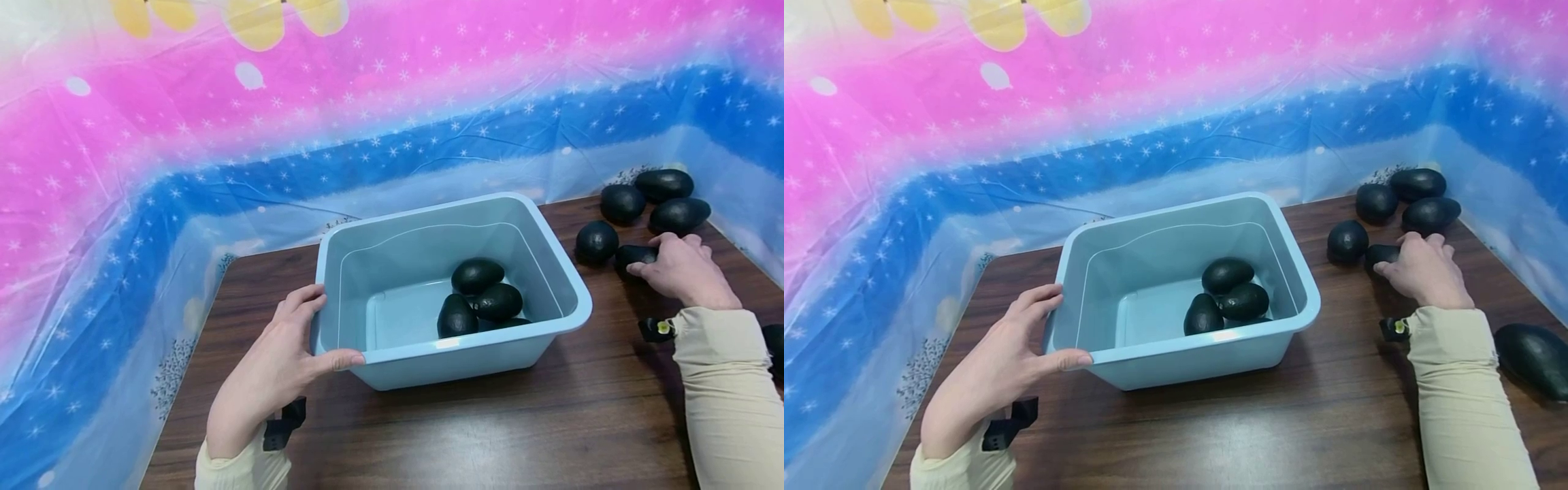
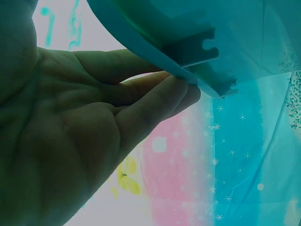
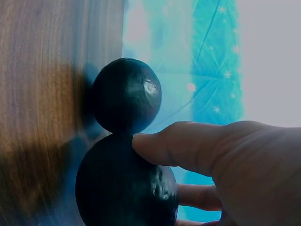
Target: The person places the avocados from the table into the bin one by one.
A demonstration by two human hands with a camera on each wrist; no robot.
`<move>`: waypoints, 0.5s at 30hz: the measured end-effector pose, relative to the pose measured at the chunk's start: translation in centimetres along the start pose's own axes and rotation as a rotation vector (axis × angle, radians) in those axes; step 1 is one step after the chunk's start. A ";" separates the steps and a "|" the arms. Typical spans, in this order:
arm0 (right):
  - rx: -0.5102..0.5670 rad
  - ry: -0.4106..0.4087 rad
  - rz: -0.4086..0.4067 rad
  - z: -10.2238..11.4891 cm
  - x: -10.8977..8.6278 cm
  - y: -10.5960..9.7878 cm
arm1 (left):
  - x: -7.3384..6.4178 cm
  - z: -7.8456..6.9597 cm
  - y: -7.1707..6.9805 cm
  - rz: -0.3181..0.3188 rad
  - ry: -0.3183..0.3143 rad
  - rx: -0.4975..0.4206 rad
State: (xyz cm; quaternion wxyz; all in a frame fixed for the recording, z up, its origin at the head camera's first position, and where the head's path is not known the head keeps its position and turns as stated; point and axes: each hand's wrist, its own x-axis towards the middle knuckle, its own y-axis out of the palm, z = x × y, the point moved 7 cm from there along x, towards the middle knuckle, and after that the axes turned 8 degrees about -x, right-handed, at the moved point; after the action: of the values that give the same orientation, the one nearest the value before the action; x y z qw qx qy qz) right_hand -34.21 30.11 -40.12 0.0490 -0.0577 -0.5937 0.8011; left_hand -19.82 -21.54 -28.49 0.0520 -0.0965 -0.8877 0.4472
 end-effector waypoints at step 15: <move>0.072 0.050 -0.148 1.2 -1.6 -4.0 | 0.0 0.0 0.0 0.001 0.000 -0.005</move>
State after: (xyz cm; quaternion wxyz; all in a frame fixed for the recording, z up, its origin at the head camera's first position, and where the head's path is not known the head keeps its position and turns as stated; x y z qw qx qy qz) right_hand -32.82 29.91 -35.86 0.1247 -0.0318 -0.5659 0.8144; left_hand -19.80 -21.48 -28.51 0.0514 -0.0970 -0.8887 0.4452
